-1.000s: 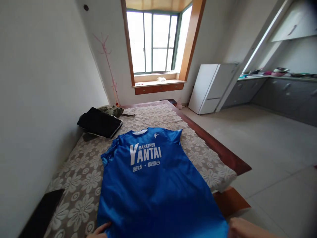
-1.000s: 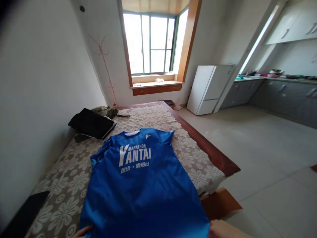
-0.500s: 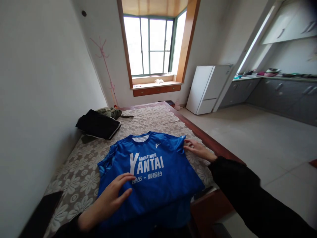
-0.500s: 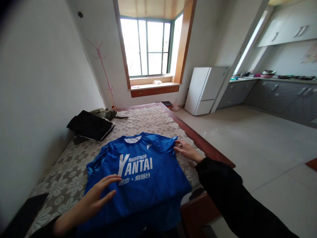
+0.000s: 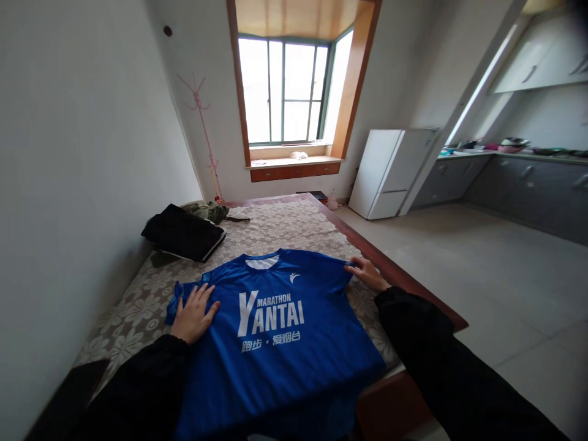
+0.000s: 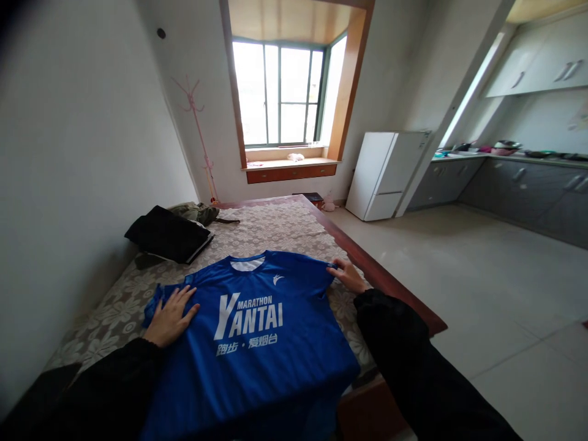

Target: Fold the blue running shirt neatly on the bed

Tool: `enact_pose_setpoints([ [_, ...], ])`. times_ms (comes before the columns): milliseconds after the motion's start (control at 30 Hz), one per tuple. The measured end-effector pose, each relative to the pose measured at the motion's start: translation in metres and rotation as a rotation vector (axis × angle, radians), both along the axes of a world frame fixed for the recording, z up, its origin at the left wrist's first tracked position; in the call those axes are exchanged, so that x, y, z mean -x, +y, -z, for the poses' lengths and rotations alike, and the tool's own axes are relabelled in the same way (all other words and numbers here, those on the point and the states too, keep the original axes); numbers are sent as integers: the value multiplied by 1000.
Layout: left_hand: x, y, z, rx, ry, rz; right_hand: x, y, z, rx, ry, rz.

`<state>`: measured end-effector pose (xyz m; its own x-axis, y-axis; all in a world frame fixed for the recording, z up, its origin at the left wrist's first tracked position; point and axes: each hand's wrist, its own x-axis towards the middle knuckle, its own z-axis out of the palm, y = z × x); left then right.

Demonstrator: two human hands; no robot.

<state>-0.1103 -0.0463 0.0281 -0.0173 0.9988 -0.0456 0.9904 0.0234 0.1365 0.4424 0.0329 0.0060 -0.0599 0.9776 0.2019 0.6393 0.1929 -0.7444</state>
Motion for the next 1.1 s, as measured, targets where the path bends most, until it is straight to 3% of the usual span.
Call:
enact_pose_setpoints([
  [167, 44, -12, -5, -12, 53, -176, -5, 3, 8, 10, 201, 59],
  [367, 85, -20, -13, -11, 58, -172, -3, 9, 3, 174, 304, 220],
  [433, 92, -24, -18, -49, 35, -179, -4, 5, 1, 230, 448, 178],
  [533, 97, -32, -25, -35, 42, -233, -7, -8, 2, 200, 656, 6],
  [700, 96, -47, -31, 32, 32, -209, -6, -26, 10, 136, 610, -155],
  [800, 79, -50, -40, -57, 88, -177, 0, -29, 12, 70, 503, -114],
  [867, 54, -50, -51, -86, 68, -70, 2, -28, 12, -7, 421, -49],
  [1000, -32, -56, -77, 105, -180, 406, 3, -26, 8, -95, 275, 12],
  [1100, -111, -51, -84, 260, -328, 740, 4, -28, 3, -103, 243, 28],
])
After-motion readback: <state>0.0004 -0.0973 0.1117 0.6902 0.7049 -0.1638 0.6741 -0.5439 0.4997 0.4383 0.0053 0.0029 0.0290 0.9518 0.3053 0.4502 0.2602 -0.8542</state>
